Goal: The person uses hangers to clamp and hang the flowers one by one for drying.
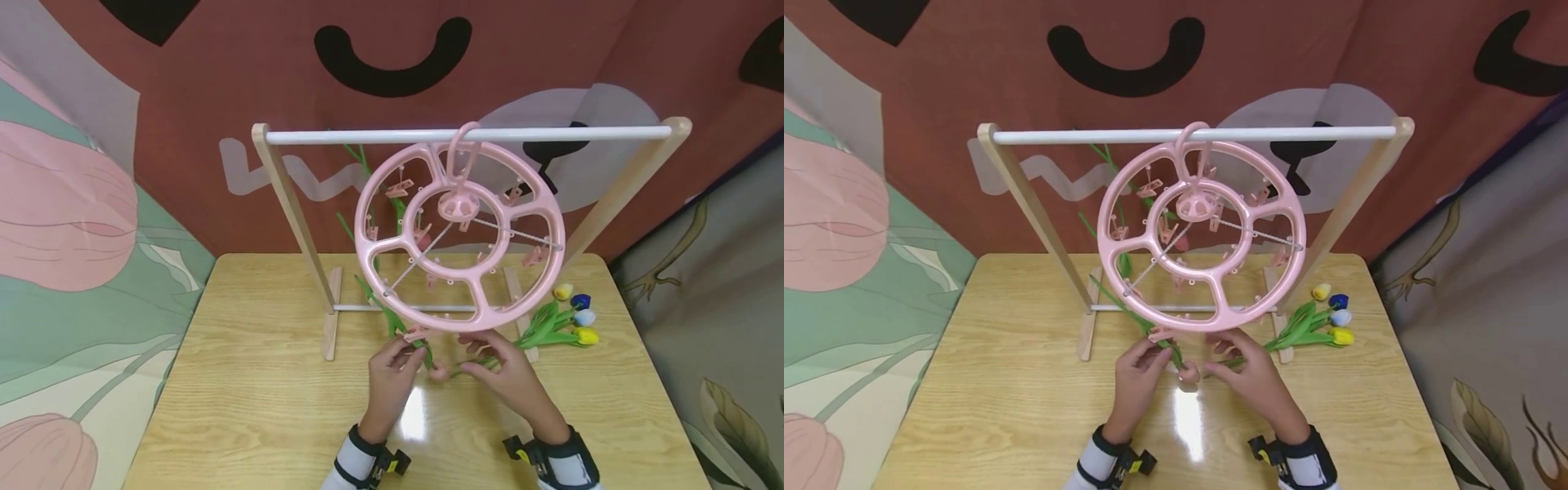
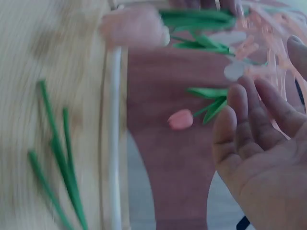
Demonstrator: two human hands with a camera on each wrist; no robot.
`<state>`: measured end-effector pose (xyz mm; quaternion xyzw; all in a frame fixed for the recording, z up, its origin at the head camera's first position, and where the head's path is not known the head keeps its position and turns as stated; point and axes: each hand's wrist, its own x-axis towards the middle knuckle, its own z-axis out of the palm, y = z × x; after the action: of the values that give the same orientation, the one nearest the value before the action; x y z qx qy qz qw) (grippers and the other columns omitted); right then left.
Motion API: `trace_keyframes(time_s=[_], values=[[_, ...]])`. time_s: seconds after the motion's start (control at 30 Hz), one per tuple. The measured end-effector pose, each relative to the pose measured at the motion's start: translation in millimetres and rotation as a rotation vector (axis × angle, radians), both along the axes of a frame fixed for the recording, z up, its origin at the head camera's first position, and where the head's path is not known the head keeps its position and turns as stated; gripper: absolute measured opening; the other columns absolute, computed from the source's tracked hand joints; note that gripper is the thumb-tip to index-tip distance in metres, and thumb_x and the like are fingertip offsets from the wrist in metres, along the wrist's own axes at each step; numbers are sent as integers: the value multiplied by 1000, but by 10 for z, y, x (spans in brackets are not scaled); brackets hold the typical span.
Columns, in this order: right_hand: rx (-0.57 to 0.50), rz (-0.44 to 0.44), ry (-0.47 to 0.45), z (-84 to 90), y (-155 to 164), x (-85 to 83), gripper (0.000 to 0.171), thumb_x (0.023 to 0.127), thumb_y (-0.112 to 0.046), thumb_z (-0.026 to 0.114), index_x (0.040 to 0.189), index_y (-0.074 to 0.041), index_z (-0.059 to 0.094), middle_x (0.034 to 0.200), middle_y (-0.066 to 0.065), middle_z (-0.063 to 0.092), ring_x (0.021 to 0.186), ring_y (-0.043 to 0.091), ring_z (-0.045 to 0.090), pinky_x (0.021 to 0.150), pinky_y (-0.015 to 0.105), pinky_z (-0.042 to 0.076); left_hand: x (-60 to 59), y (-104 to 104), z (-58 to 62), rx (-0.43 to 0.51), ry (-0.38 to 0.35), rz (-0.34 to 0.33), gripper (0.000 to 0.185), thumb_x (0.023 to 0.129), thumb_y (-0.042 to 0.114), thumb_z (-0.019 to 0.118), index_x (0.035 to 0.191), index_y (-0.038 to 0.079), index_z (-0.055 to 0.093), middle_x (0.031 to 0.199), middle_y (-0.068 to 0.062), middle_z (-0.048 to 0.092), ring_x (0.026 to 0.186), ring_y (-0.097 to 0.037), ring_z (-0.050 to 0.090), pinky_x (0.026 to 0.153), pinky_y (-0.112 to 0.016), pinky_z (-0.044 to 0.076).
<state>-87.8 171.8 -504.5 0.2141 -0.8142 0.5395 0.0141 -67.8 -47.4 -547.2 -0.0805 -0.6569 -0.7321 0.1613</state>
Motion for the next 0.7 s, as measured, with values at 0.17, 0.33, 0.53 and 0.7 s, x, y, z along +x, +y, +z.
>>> trace_keyframes(time_s=[0.17, 0.33, 0.53, 0.7], values=[[34, -56, -10, -30, 196, 1, 40, 87, 6, 77, 124, -6, 67, 108, 9, 71, 92, 11, 67, 75, 23, 59, 4, -112, -4, -3, 4, 37, 20, 94, 0, 73, 113, -7, 72, 107, -27, 71, 96, -14, 73, 83, -30, 65], [48, -96, -8, -27, 306, 4, 35, 90, 4, 75, 123, -6, 68, 106, -2, 70, 90, 5, 66, 76, 20, 57, -1, -245, -11, -21, -19, 69, 21, 95, 2, 72, 112, -11, 70, 106, -25, 71, 95, -15, 74, 82, -30, 65], [33, -224, 31, 2, 341, -9, 32, 93, 6, 71, 123, -1, 65, 106, 10, 71, 91, 0, 62, 77, 13, 54, -23, -374, 14, -8, -64, 81, 23, 98, 8, 70, 112, -10, 69, 109, -29, 70, 95, -18, 75, 82, -32, 65], [-7, -404, 299, 188, 409, -88, 48, 96, 1, 68, 139, 9, 49, 131, 17, 58, 110, 2, 56, 90, 9, 48, -38, -414, 15, -6, -44, 100, 20, 98, 3, 69, 111, -12, 69, 108, -26, 71, 94, -15, 74, 80, -32, 65]])
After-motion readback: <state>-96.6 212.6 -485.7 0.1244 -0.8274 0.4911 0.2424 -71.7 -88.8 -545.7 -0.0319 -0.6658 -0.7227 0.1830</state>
